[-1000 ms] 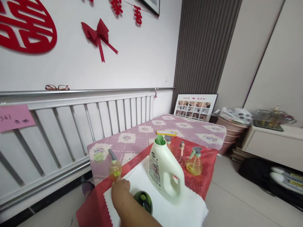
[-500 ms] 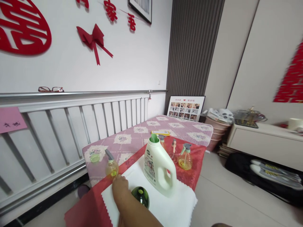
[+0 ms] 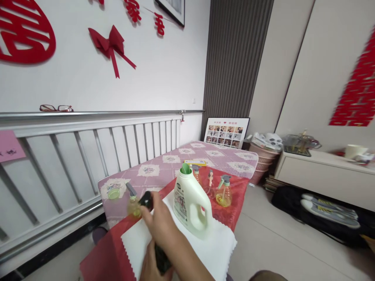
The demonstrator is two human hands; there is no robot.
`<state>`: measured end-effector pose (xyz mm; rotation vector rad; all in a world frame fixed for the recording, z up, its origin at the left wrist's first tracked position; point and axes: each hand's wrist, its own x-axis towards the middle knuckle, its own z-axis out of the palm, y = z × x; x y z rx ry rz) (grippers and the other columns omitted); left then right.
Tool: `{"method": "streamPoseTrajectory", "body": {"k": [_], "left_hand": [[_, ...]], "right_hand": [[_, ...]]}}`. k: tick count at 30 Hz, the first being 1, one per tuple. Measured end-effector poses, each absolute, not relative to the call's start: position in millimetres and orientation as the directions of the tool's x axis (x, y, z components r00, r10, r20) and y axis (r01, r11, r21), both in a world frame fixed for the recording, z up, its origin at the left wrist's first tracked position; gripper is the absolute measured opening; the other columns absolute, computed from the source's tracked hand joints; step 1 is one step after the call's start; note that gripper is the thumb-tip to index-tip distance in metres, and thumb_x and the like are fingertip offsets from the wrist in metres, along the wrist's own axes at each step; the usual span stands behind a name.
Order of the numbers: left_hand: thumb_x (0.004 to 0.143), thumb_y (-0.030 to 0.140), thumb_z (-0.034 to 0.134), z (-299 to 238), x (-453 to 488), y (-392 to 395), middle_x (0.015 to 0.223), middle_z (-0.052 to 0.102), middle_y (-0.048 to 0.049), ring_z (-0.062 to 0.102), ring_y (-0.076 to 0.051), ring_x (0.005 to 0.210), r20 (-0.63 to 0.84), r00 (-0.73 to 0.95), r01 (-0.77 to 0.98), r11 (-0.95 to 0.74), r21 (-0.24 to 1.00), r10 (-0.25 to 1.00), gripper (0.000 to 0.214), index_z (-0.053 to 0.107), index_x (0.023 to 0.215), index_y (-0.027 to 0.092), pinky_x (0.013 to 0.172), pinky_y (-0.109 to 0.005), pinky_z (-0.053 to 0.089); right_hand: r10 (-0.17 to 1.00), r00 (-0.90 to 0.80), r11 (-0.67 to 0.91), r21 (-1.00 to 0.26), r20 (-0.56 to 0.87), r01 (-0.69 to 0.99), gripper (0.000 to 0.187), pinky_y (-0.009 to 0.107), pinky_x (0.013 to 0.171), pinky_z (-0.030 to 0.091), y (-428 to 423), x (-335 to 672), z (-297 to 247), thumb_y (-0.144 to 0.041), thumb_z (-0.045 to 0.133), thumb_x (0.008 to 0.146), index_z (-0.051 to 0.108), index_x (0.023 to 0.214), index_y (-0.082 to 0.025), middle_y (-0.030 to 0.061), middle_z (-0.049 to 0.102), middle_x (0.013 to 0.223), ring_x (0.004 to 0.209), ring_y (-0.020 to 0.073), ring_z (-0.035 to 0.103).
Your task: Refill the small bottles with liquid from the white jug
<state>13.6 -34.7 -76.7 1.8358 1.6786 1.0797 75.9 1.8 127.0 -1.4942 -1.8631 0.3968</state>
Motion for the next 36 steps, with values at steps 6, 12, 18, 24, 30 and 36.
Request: {"method": "streamPoseTrajectory", "body": {"k": [6, 12, 18, 24, 30, 36], "left_hand": [[0.061, 0.02, 0.056, -93.5, 16.4, -27.0, 0.141, 0.054, -0.0196, 0.054, -0.032, 0.129, 0.375, -0.057, 0.598, -0.27, 0.755, 0.925, 0.088, 0.025, 0.143, 0.011, 0.108, -0.042, 0.045], [0.06, 0.021, 0.059, -96.3, 14.7, -26.4, 0.141, 0.054, -0.0184, 0.054, -0.031, 0.129, 0.368, -0.06, 0.596, -0.263, 0.759, 0.928, 0.09, 0.025, 0.143, 0.012, 0.107, -0.042, 0.045], [0.06, 0.02, 0.057, -92.6, 15.3, -27.0, 0.142, 0.052, -0.0207, 0.052, -0.031, 0.131, 0.366, -0.045, 0.6, -0.268, 0.754, 0.93, 0.089, 0.024, 0.143, 0.01, 0.11, -0.043, 0.043], [0.06, 0.022, 0.057, -87.9, 14.6, -28.8, 0.142, 0.054, -0.019, 0.054, -0.03, 0.13, 0.353, -0.055, 0.6, -0.252, 0.759, 0.934, 0.087, 0.031, 0.142, 0.009, 0.108, -0.039, 0.046], [0.065, 0.022, 0.055, -85.4, 12.3, -31.3, 0.144, 0.052, -0.0189, 0.051, -0.028, 0.133, 0.331, -0.034, 0.616, -0.241, 0.75, 0.943, 0.081, 0.032, 0.141, 0.009, 0.11, -0.039, 0.043], [0.067, 0.02, 0.053, -87.0, 12.2, -30.4, 0.142, 0.053, -0.0209, 0.052, -0.028, 0.132, 0.33, -0.039, 0.608, -0.24, 0.757, 0.943, 0.077, 0.031, 0.141, 0.008, 0.11, -0.041, 0.045]], "right_hand": [[0.893, 0.229, 0.294, -0.889, 0.386, 0.351, 0.033, 0.032, 0.074, 0.05, -19.5, 139.3, 124.8, -0.048, 0.046, 0.092, 0.049, 0.113, -0.023, 0.0043, 0.065, 0.098, 0.084, 0.0193, 0.061], [0.921, 0.192, 0.198, -0.829, 0.34, 0.523, 0.026, 0.036, 0.074, 0.048, -24.0, 144.8, 106.3, -0.044, 0.047, 0.09, 0.052, 0.105, -0.023, 0.0035, 0.065, 0.087, 0.081, 0.0218, 0.061], [0.962, 0.076, 0.178, -0.816, 0.261, 0.549, 0.022, 0.034, 0.072, 0.05, -21.1, 138.5, 75.4, -0.036, 0.049, 0.087, 0.058, 0.101, -0.022, 0.0054, 0.069, 0.091, 0.082, 0.0225, 0.064], [0.991, -0.055, 0.136, -0.859, 0.125, 0.494, 0.04, 0.039, 0.095, 0.047, -27.2, 142.2, 38.3, -0.036, 0.049, 0.087, 0.06, 0.121, -0.018, 0.0119, 0.068, 0.118, 0.112, 0.0263, 0.061], [0.993, -0.06, 0.116, -0.84, 0.099, 0.53, 0.039, 0.041, 0.097, 0.044, -27.3, 144.8, 35.2, -0.03, 0.054, 0.082, 0.06, 0.119, -0.02, 0.0108, 0.067, 0.12, 0.114, 0.0267, 0.059], [0.987, 0.123, 0.015, -0.833, 0.1, 0.553, 0.023, 0.039, 0.084, 0.049, -22.2, 126.7, 28.2, -0.027, 0.063, 0.071, 0.056, 0.092, -0.021, 0.0056, 0.068, 0.091, 0.089, 0.0249, 0.063]]}}
